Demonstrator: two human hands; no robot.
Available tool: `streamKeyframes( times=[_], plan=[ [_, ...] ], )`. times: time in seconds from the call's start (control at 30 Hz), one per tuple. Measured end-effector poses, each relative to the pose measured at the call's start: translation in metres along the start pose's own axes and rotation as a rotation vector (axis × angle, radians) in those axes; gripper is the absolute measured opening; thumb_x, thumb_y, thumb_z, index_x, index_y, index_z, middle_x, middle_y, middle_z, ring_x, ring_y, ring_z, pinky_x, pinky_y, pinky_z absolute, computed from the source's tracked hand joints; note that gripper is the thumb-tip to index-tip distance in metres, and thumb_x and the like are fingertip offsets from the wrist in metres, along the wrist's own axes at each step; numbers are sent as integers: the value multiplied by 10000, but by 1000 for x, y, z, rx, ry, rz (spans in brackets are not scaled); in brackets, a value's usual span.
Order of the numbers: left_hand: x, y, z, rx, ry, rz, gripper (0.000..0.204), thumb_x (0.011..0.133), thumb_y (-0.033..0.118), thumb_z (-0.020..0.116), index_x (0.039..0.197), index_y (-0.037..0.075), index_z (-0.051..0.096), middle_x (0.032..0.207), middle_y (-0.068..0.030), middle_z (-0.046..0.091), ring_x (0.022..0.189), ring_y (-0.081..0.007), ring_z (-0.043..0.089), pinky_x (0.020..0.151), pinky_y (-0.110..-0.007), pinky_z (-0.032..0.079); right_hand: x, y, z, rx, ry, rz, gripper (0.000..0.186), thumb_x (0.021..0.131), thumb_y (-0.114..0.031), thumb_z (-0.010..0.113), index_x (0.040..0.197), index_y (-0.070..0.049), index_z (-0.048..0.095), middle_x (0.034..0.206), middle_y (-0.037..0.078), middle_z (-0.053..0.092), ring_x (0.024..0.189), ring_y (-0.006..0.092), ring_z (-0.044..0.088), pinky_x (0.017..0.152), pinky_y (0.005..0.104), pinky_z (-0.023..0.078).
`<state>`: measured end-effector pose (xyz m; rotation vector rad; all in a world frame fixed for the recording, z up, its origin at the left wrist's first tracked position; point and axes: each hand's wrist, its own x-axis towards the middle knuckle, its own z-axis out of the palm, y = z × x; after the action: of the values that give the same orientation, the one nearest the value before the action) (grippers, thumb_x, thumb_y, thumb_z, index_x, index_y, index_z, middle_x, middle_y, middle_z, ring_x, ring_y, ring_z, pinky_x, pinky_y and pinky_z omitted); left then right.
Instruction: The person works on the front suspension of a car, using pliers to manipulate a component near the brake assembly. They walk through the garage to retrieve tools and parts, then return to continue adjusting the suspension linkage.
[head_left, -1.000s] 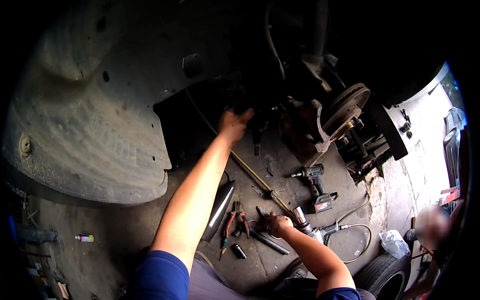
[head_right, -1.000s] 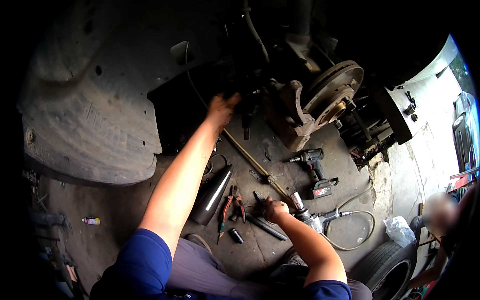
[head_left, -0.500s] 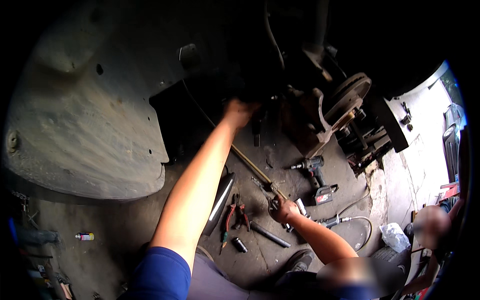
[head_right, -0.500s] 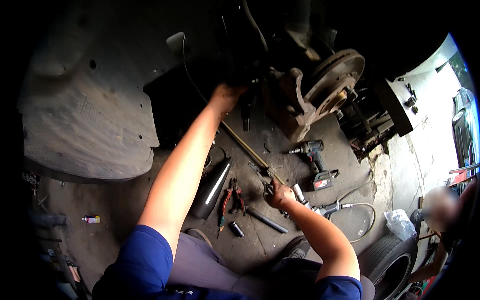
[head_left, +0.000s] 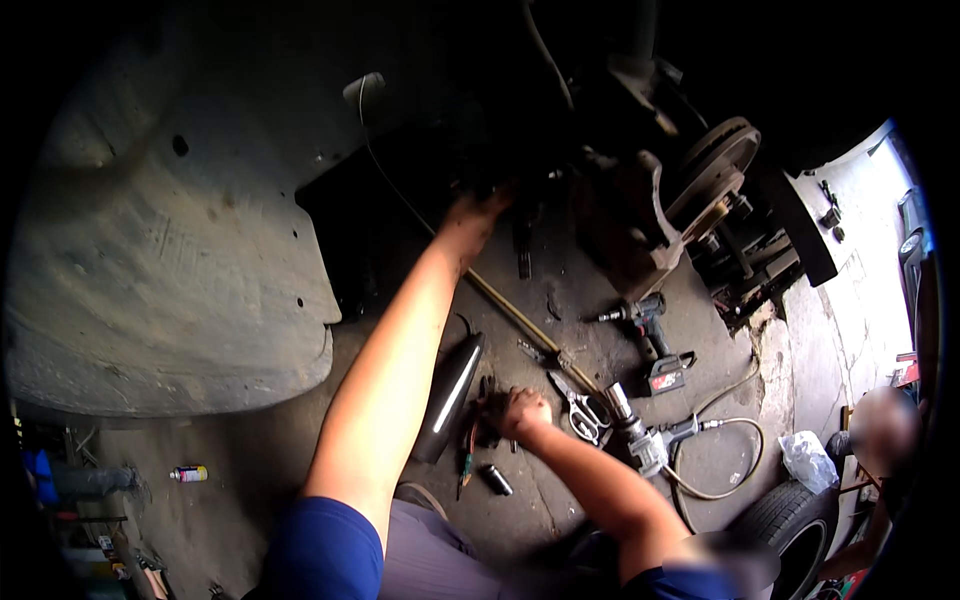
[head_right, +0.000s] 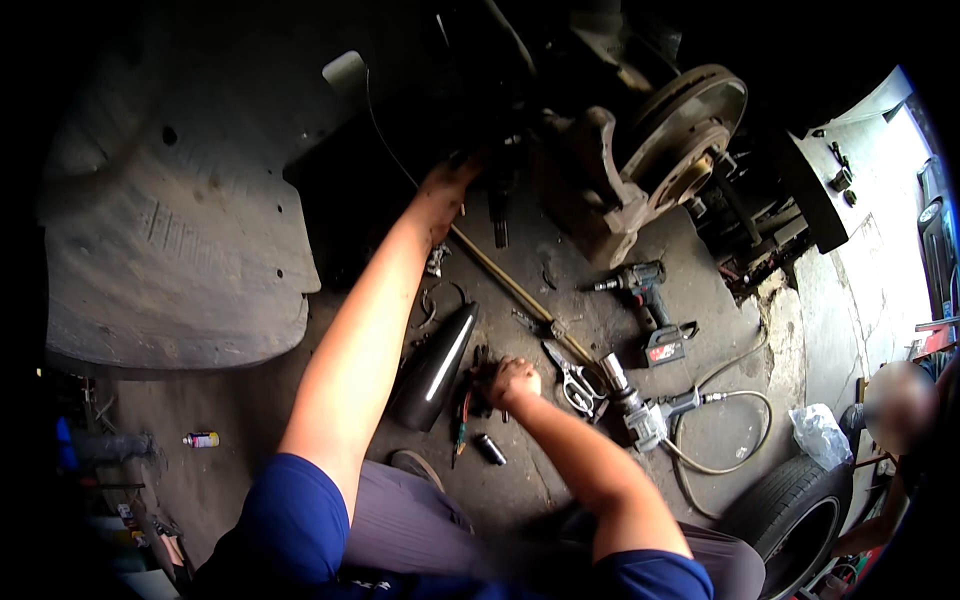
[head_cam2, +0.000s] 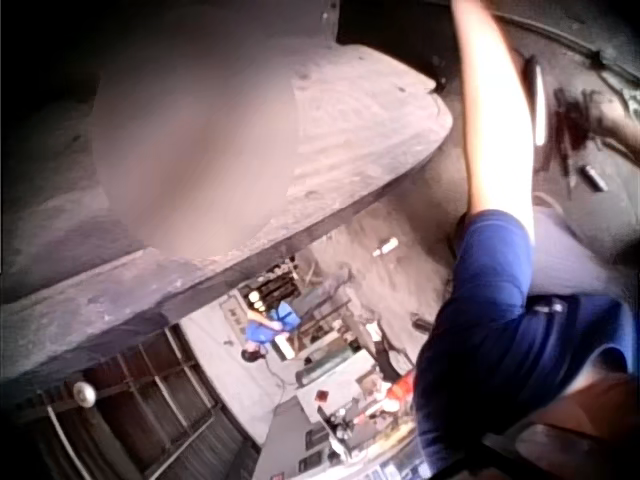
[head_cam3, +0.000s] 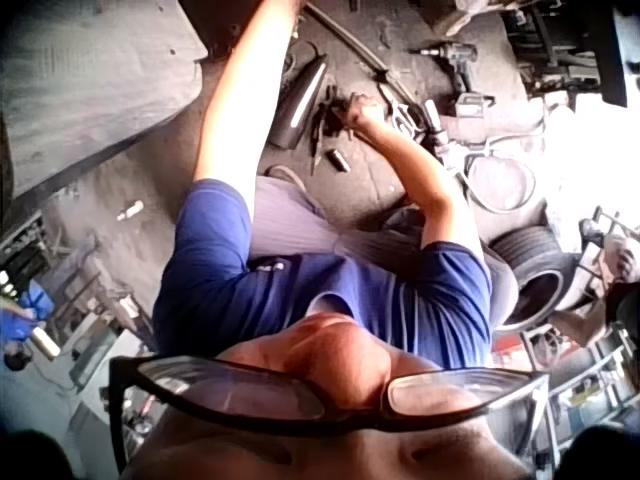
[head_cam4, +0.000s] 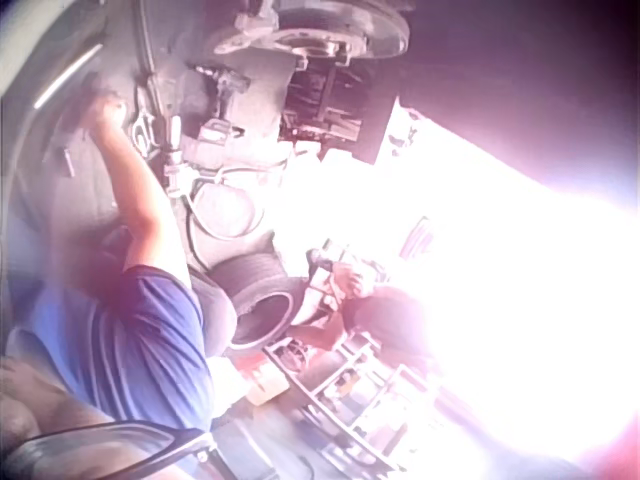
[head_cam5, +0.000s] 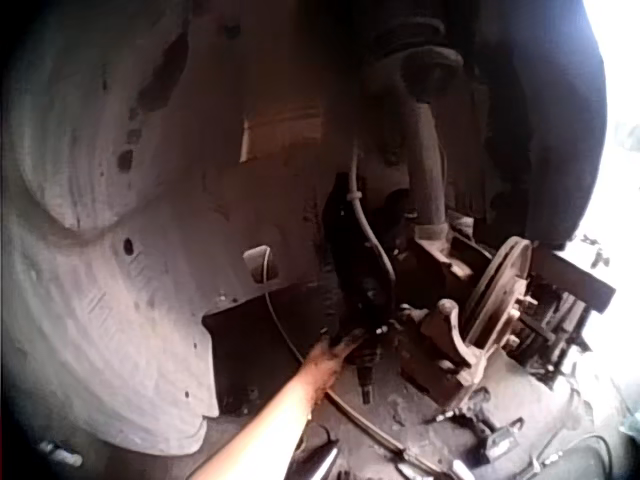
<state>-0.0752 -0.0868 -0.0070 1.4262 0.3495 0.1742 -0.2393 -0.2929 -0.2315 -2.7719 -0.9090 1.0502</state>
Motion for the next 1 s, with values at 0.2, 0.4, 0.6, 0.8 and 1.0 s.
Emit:
streamKeyframes(
  times=[0.2,0.4,0.6,0.8,1.0],
  plan=[
    [-16,-7,5,26,-80,94,550,863,248,829,1346,51,652,1202,-55,712,1129,-177,638,1019,-336,462,19,-20,19,241,15,89,561,900,-457,654,1227,-3,616,1266,192,646,1251,336,600,1072,405,469],
    [-11,-8,11,66,-71,0,546,870,348,822,1313,62,678,1220,-50,709,1130,-166,624,1011,-342,444,24,41,12,1168,-199,-305,297,830,-219,705,1067,-71,607,1108,100,671,1068,216,620,938,334,497],
    [-7,-16,-16,-47,-193,-96,450,929,387,772,1272,111,682,1179,6,700,1071,-116,608,909,-292,436,-35,53,-93,1876,-457,-649,410,917,-111,585,1320,-45,559,1480,150,544,1449,344,459,1143,537,416],
    [5,-31,-43,-121,-75,-192,910,912,671,646,1581,99,416,1590,-97,467,1502,-283,353,1230,-433,189,-93,7,-183,1955,-473,-490,449,983,-85,610,1410,-41,480,1222,163,621,1159,422,675,969,566,558],
    [1,-8,-38,-183,-107,-395,964,924,716,593,1627,116,320,1658,-115,357,1553,-309,252,1248,-467,146,-138,-25,-254,1286,221,-340,502,984,-228,698,1356,-17,436,961,131,637,788,182,629,724,358,522]
  ],
)
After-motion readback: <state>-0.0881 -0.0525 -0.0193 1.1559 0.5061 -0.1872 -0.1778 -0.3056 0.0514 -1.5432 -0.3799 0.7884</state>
